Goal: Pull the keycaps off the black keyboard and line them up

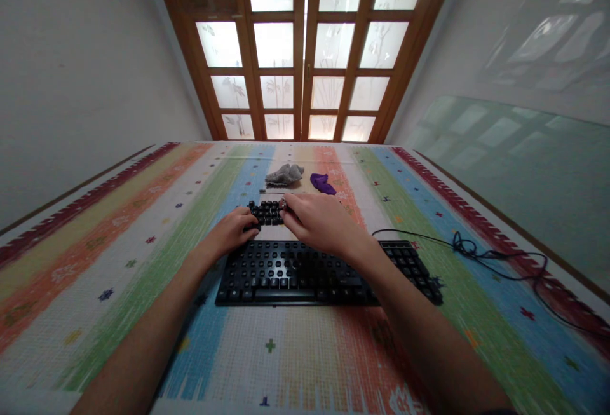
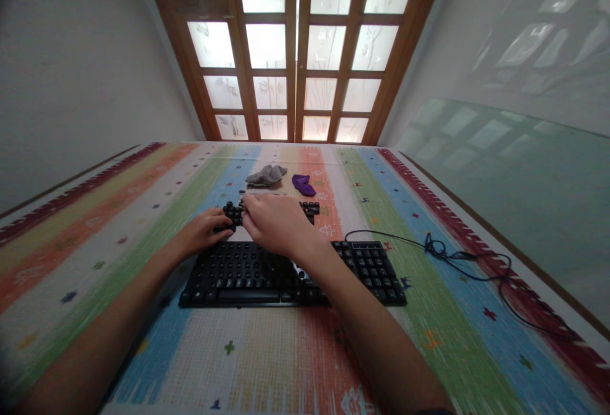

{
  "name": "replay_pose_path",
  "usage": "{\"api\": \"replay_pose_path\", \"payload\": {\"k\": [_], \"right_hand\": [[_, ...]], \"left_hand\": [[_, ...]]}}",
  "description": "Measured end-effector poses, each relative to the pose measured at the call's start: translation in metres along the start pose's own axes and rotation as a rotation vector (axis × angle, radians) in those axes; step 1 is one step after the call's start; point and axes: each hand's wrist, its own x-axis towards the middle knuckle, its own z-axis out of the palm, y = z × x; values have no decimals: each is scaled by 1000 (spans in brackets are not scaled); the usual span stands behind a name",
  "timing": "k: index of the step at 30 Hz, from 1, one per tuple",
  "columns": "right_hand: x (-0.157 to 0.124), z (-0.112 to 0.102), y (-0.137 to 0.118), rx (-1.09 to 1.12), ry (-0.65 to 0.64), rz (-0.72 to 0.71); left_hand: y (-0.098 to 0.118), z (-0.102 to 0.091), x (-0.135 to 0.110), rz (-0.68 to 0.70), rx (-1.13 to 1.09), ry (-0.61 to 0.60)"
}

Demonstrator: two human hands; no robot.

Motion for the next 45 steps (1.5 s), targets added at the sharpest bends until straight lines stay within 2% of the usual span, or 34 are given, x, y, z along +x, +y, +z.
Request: {"api": "replay_pose_path", "payload": {"k": [29, 45], "right_hand": [[0, 2, 0, -3, -12, -21], [1, 2, 0, 5, -12, -23]], "left_hand": [[2, -3, 1, -1, 35, -38], [4, -3, 0, -1, 33, -18]]}}
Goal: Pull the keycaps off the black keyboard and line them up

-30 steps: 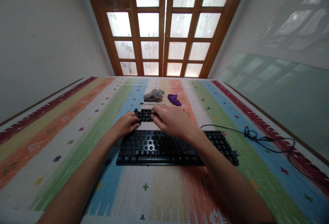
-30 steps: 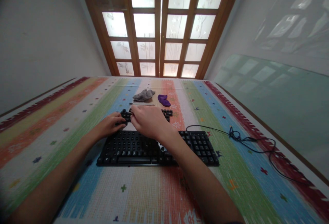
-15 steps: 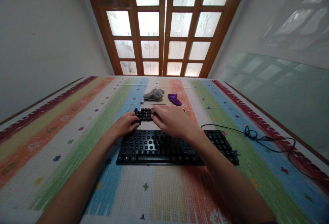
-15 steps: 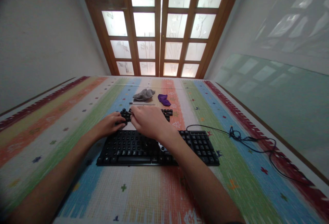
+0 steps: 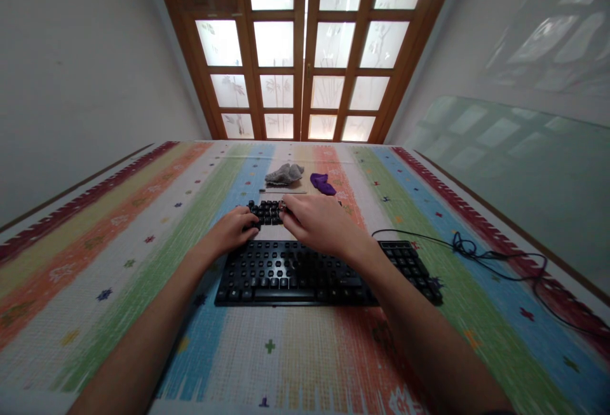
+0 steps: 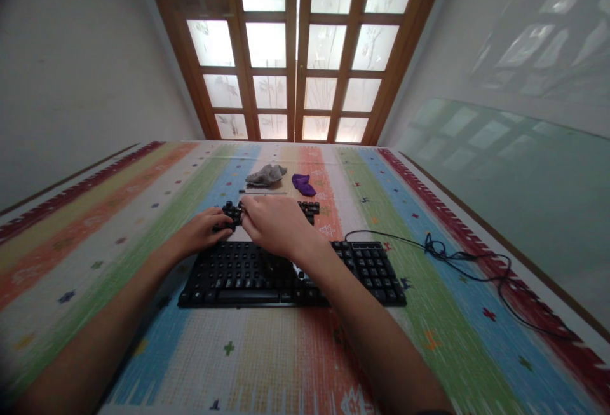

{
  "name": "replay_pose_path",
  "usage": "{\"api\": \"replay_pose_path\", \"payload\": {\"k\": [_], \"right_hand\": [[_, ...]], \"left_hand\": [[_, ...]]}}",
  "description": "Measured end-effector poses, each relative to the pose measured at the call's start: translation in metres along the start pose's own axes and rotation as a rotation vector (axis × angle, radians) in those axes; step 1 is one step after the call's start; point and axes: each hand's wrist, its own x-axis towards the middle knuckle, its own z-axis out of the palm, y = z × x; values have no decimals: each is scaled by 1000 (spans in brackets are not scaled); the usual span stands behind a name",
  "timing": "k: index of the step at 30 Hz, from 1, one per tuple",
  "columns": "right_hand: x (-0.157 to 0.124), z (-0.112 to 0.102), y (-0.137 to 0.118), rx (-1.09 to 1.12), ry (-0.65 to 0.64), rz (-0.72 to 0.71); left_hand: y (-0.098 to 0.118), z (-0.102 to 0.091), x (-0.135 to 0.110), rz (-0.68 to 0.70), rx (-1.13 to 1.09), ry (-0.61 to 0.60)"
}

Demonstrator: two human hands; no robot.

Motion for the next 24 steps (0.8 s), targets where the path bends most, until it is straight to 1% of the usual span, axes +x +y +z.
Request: {"api": "replay_pose_path", "payload": {"k": [13, 24], "right_hand": [[0, 1, 0, -2, 0, -9], [-1, -2, -3, -6, -22, -4]], "left_hand": [[6, 8, 2, 33, -9, 61], [5, 12, 3, 48, 28, 32]]}}
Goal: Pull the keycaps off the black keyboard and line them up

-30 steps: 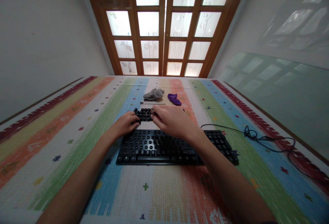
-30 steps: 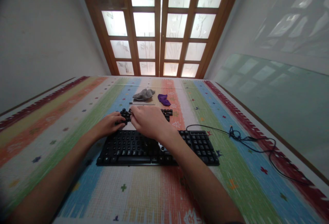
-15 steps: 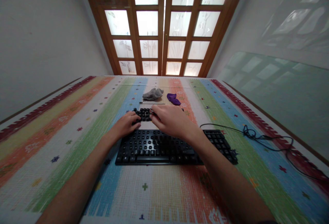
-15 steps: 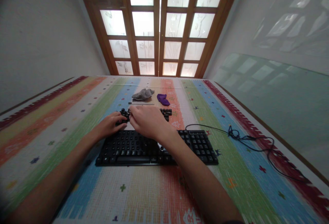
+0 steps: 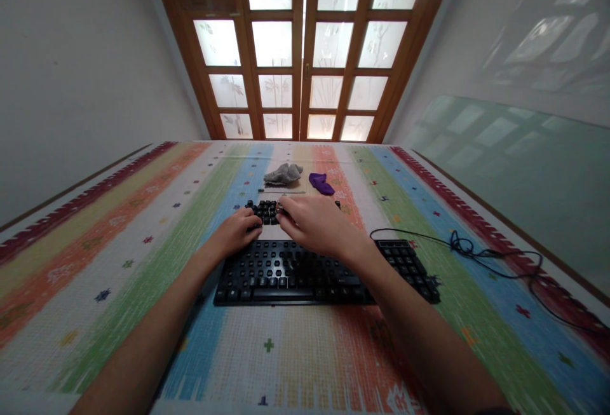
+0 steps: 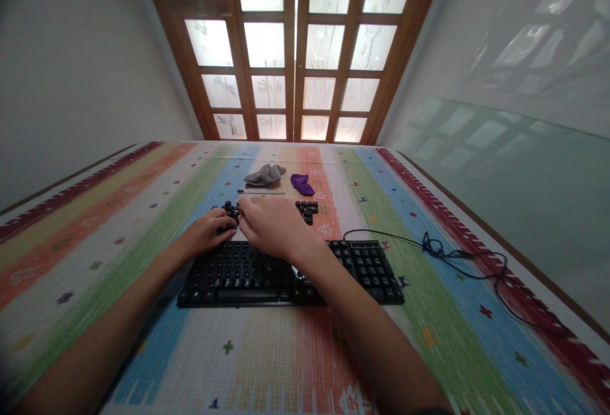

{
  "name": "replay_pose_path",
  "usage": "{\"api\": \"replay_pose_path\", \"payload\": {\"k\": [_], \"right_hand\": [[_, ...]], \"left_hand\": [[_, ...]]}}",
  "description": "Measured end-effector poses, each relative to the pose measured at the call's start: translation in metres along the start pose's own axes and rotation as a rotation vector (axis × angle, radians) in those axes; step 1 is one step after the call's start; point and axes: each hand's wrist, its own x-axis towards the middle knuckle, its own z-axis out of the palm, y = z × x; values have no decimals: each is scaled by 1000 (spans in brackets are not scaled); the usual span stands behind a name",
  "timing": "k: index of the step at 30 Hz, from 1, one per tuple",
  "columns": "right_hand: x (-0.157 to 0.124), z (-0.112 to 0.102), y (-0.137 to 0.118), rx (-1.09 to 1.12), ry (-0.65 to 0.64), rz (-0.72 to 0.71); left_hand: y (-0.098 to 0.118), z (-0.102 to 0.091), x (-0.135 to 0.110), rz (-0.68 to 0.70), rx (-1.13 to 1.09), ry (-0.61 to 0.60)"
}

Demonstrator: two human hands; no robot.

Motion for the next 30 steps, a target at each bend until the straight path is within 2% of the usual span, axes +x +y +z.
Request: {"api": "replay_pose_path", "payload": {"k": [9, 15, 18, 22, 26, 30], "right_hand": [[0, 3, 1, 1, 12, -1], [0, 0, 1, 43, -2, 3], [1, -1, -2, 125, -14, -19], [1, -1, -6, 280, -58, -53], [0, 0, -11, 427, -122, -105], [-1, 1, -18, 532, -193, -161]], "left_hand": [[2, -4, -1, -17, -34, 14], [-1, -15, -6, -53, -48, 55], [0, -21, -13, -70, -72, 90], [7, -25, -28, -48, -102, 75], [11, -22, -42, -88, -154, 47], [13, -16, -45, -105, -178, 2]]}}
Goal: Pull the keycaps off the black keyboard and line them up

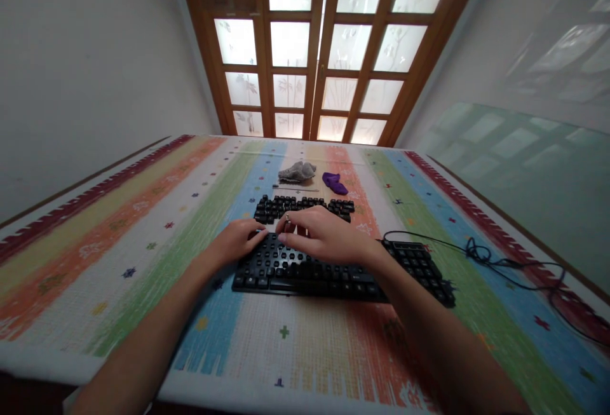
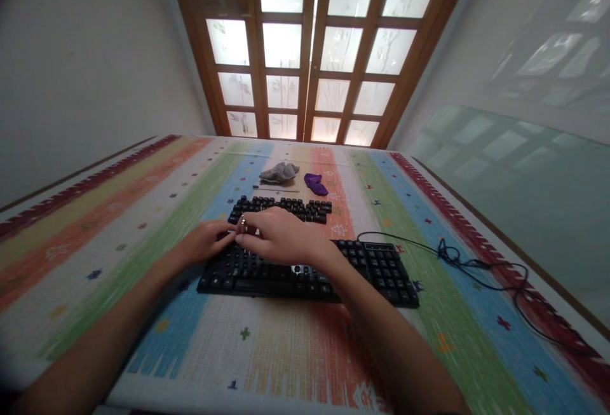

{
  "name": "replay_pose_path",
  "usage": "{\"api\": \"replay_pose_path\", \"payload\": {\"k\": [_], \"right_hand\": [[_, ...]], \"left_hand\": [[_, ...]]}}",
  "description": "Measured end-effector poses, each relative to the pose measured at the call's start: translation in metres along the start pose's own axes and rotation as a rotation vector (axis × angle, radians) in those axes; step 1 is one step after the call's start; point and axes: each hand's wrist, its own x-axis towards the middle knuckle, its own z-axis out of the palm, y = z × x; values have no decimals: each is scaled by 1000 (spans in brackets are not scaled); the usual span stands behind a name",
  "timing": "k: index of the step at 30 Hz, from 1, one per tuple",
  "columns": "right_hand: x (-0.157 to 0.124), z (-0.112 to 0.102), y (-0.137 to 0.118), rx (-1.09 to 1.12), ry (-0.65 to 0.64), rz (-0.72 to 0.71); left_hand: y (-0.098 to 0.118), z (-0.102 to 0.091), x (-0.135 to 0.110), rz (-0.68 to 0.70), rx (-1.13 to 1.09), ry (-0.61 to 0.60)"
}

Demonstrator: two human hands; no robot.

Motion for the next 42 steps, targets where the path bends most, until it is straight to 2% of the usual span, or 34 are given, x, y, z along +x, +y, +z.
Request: {"api": "replay_pose_path", "payload": {"k": [9, 28, 36, 42], "right_hand": [[2, 24, -1, 62, -94, -40], [-29, 49, 2, 283, 117, 204], [-31, 65, -1, 296, 221, 236], [-26, 68, -5, 274, 247, 203]], "left_hand": [[2, 2, -2, 21, 77, -41], [-2, 5, -4, 62, 95, -36], [1, 3, -4, 44, 126, -50], [4, 2, -4, 29, 147, -68]]}}
